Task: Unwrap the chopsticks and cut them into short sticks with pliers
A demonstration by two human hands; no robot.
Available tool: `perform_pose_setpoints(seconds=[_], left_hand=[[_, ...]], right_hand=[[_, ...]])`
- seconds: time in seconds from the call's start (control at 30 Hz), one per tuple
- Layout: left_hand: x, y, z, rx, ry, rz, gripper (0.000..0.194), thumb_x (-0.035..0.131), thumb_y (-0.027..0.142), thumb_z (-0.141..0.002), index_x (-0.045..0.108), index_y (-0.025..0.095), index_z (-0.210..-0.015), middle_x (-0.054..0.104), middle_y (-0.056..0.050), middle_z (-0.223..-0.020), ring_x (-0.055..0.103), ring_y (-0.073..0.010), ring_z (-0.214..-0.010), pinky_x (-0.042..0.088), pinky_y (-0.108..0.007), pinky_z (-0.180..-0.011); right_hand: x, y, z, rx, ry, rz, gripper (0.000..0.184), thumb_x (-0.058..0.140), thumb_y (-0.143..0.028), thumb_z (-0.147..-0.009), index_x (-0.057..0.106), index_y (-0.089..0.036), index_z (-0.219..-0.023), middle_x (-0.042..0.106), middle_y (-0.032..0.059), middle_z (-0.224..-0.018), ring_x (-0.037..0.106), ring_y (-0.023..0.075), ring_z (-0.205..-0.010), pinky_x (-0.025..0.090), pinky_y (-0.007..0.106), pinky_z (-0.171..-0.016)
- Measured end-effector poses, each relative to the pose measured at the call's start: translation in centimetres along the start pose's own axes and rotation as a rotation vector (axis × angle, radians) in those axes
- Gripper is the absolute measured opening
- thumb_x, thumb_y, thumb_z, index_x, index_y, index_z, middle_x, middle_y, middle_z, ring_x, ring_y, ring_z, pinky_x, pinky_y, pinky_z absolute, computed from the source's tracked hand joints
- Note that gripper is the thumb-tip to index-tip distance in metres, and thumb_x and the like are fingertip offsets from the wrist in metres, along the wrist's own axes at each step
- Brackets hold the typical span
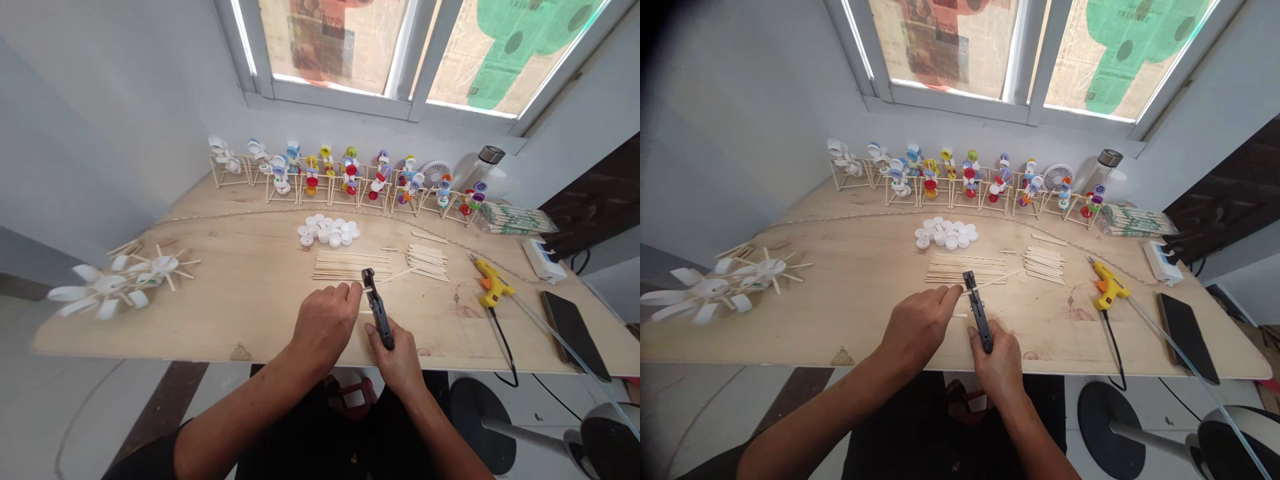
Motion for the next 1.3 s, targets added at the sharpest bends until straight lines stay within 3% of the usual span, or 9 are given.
perform_pose_setpoints(seconds=[0.37, 0.63, 0.73, 0.9, 0.97, 1.3], left_hand=[[0.9, -0.3, 0.1, 0.009, 0.170, -0.051, 0.015, 0.041, 0.016, -0.087, 0.056, 0.019, -0.085, 0.059, -0.002, -0.066, 0.056, -0.0187, -0.057, 0.029, -0.027, -0.047], [2.2, -0.9, 0.3, 0.035, 0.263, 0.091, 0.021, 0.035, 0.024, -0.091, 0.055, 0.019, -0.088, 0.064, -0.002, -0.069, 0.058, -0.0169, -0.061, 0.034, -0.025, -0.051], [3.2, -0.9, 0.1, 0.002, 0.192, 0.151, 0.023, 0.032, 0.025, -0.093, 0.054, 0.018, -0.088, 0.066, -0.002, -0.071, 0.060, -0.0156, -0.064, 0.036, -0.023, -0.053], [5.4, 1.1, -1.2, 0.063, -0.134, 0.105, 0.020, 0.032, 0.025, -0.092, 0.051, 0.017, -0.093, 0.070, -0.007, -0.075, 0.065, -0.0221, -0.067, 0.039, -0.027, -0.055], [6.0, 2.3, -2.1, 0.120, -0.201, 0.086, 0.020, 0.033, 0.026, -0.092, 0.050, 0.016, -0.097, 0.070, -0.010, -0.074, 0.066, -0.0250, -0.067, 0.041, -0.030, -0.055], [6.7, 6.5, -6.0, 0.275, -0.221, 0.045, 0.016, 0.038, 0.007, -0.085, 0.051, 0.010, -0.094, 0.067, -0.014, -0.068, 0.067, -0.0266, -0.072, 0.046, -0.034, -0.062]], right_hand=[[0.2, 0.0, -0.2, 0.009, 0.037, 0.031, 0.033, 0.045, -0.045, -0.083, 0.051, -0.020, -0.064, 0.051, -0.0010, -0.053, 0.047, 0.0147, -0.052, 0.033, 0.023, -0.051], [-0.1, 0.0, 0.0, 0.049, 0.015, -0.160, 0.028, 0.049, -0.042, -0.081, 0.053, -0.019, -0.066, 0.052, -0.0018, -0.055, 0.048, 0.0133, -0.052, 0.035, 0.023, -0.051], [-0.1, 0.8, 0.1, 0.162, 0.006, -0.411, 0.031, 0.049, -0.046, -0.081, 0.050, -0.018, -0.067, 0.044, -0.0051, -0.048, 0.042, 0.0104, -0.042, 0.032, 0.021, -0.041], [-0.3, 1.9, 0.5, 0.228, 0.019, -0.738, 0.034, 0.053, -0.047, -0.080, 0.048, -0.018, -0.064, 0.044, -0.0059, -0.045, 0.040, 0.0089, -0.037, 0.031, 0.022, -0.040], [-0.7, 2.4, 0.9, 0.234, 0.055, -0.812, 0.033, 0.055, -0.047, -0.079, 0.049, -0.017, -0.067, 0.045, -0.0057, -0.047, 0.041, 0.0092, -0.039, 0.033, 0.022, -0.041], [-3.2, 3.6, 3.4, 0.249, 0.128, -0.850, 0.031, 0.054, -0.047, -0.081, 0.050, -0.018, -0.072, 0.046, -0.0051, -0.049, 0.042, 0.0101, -0.045, 0.034, 0.023, -0.047]])
Point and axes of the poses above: each hand's wrist, its own z-axis away from the middle knuckle, its own x-axis out of the palm, y = z × x, the point moved 4 cm from there along -z, towards the middle knuckle
